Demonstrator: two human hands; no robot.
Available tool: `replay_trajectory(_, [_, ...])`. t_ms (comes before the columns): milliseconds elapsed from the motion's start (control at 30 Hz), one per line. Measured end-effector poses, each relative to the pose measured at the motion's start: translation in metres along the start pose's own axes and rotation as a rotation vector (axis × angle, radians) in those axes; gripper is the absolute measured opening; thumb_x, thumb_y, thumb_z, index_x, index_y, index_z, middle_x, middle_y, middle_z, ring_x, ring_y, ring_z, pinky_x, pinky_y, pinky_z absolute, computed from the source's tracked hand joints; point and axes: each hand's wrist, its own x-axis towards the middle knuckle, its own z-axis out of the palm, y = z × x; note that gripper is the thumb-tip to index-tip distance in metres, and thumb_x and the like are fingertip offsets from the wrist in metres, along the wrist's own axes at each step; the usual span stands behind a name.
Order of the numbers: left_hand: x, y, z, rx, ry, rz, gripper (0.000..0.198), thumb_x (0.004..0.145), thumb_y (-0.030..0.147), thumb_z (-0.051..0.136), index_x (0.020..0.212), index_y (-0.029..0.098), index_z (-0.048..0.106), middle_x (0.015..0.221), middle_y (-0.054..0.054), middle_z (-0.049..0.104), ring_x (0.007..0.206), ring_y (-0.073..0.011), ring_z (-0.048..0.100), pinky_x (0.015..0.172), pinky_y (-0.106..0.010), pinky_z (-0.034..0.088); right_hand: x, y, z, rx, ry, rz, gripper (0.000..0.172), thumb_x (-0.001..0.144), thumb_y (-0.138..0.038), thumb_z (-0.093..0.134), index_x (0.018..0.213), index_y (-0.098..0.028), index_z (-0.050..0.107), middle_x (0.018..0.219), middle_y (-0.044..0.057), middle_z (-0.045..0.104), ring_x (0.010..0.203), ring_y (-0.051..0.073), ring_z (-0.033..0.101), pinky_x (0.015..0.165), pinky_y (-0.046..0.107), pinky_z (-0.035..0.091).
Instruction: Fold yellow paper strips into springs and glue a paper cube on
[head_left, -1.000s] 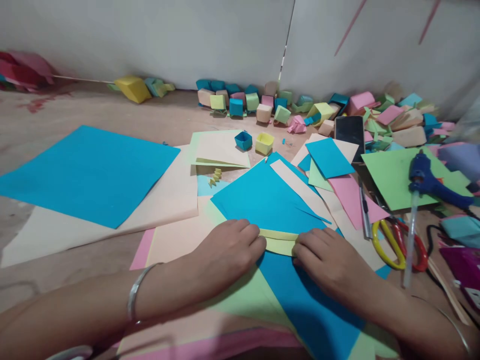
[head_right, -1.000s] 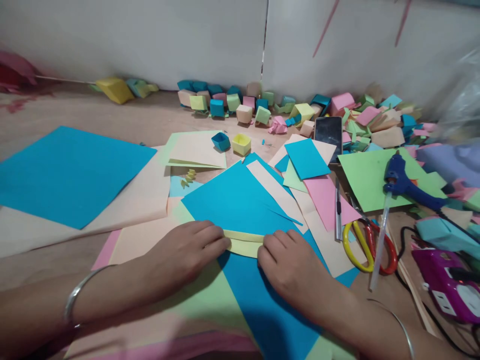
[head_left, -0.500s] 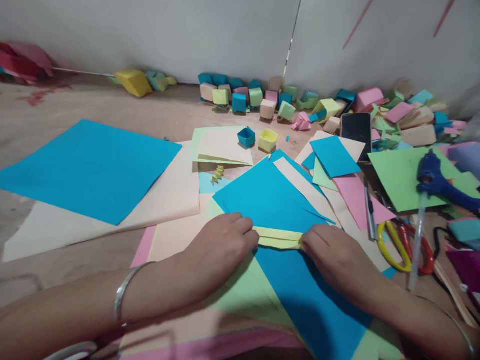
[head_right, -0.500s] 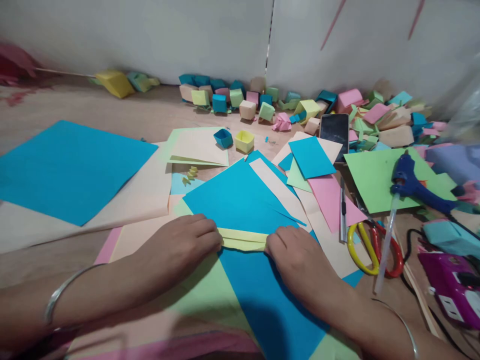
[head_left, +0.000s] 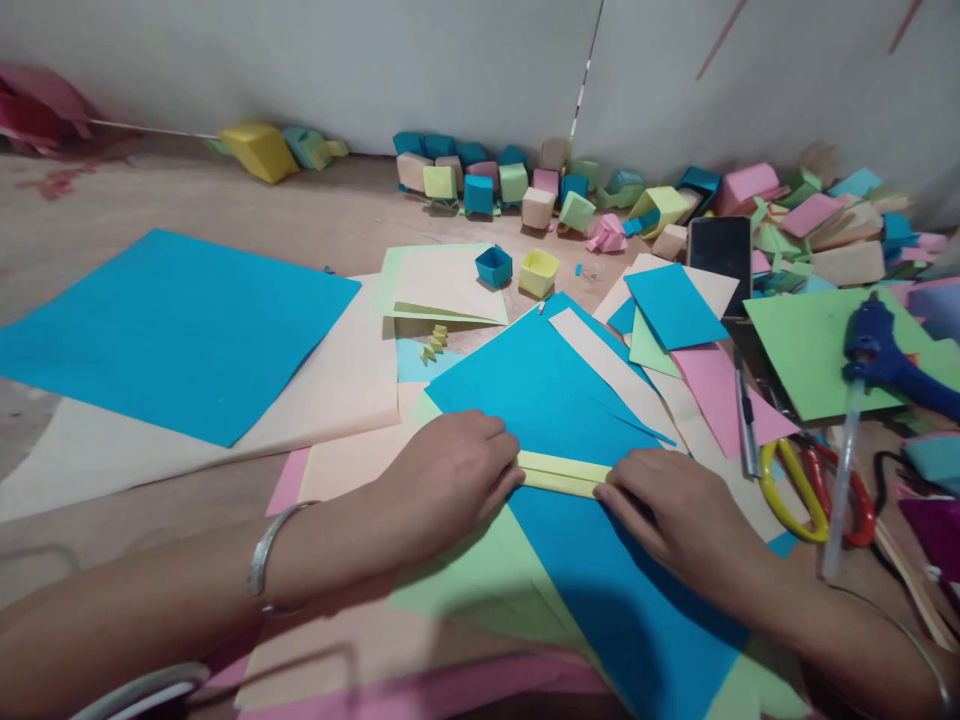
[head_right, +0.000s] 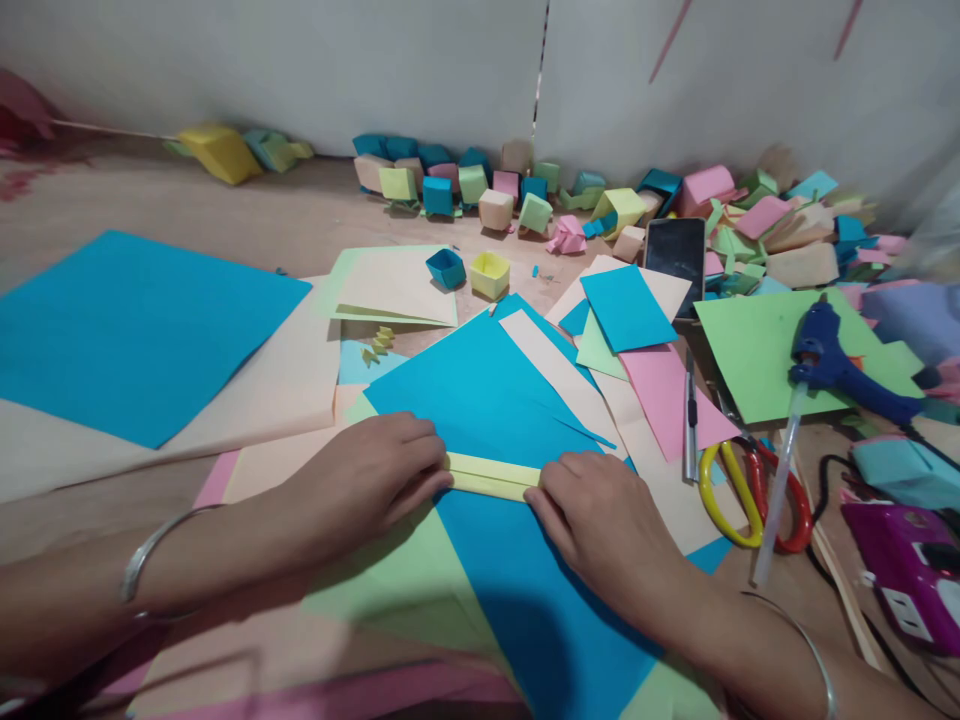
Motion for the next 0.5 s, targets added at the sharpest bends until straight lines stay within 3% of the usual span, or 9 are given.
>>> replay_trajectory(500, [0.0038,0.0038,-0.0018,0.076,-0.073,-0.077,0.024,0.091,0.031,0.053,0.074,0.018,0.060,0.073,-0.004,0.060,0.068,-0.0195,0.051,0.058,-0.031,0.026,0.0021,-0.0006,-0.0027,-0.033,-0.063,0.041,0.031,0.097,-0.035,0.042,0.074,-0.019,0.056,0.070,0.003,0.057,0.070,0.020,0.054,0.064,0.031,0.031])
